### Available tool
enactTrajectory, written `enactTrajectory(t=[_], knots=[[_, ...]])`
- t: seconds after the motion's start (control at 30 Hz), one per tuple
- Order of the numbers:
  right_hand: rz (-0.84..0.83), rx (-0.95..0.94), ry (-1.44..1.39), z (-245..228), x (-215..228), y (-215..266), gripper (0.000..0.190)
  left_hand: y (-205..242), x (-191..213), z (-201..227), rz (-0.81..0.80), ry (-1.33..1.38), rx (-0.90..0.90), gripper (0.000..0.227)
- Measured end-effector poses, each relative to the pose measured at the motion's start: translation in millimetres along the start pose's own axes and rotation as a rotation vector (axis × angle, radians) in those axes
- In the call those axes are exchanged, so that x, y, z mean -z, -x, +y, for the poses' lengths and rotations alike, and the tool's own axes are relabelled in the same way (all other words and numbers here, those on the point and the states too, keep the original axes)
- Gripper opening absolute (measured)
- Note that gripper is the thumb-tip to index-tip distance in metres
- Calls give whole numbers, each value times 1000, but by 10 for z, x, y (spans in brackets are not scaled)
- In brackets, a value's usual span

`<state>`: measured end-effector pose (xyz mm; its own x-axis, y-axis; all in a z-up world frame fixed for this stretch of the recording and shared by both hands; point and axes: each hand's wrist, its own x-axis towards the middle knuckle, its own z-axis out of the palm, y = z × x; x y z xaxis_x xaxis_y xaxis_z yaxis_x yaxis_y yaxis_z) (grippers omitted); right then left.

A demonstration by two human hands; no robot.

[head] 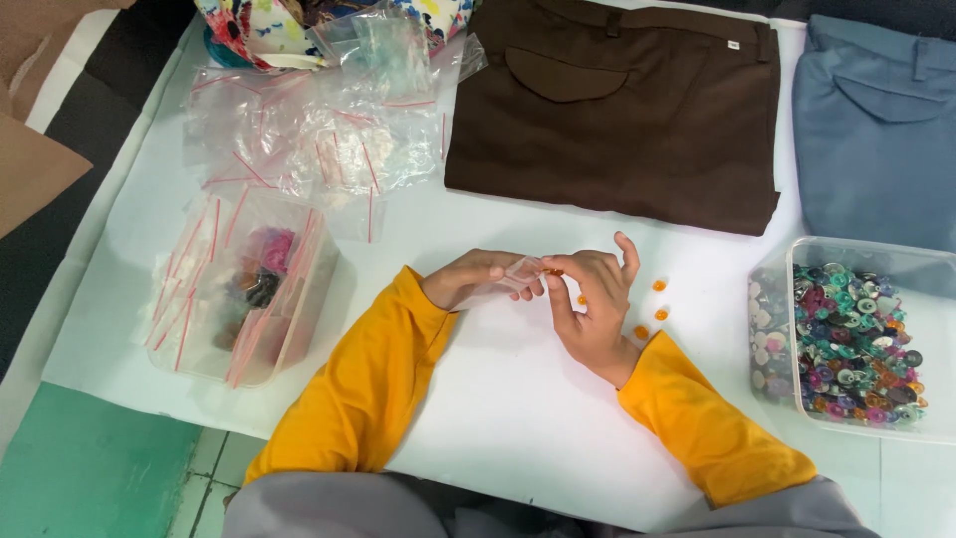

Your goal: Sorting small orange beads from a mixed container and placing them into small plastic bags

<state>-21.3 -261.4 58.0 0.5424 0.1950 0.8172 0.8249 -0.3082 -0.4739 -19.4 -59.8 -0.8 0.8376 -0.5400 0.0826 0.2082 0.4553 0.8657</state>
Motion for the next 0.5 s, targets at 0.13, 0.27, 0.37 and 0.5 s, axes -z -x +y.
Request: enactTrajectory(t=[0.13,0.27,0.37,0.5], knots=[[-37,43,-30,-118,-31,-99,16,-15,194,-300,10,3,-12,67],[-86,62,-4,-92,4,-99,18,3,89,-165,2,45,-3,67],[-106,41,2,-70,31,-127,23,18,65,-115,-1,63,11,70],[-133,37,-6,-52,29,-109,28,-21,13,-195,-7,187,21,74]])
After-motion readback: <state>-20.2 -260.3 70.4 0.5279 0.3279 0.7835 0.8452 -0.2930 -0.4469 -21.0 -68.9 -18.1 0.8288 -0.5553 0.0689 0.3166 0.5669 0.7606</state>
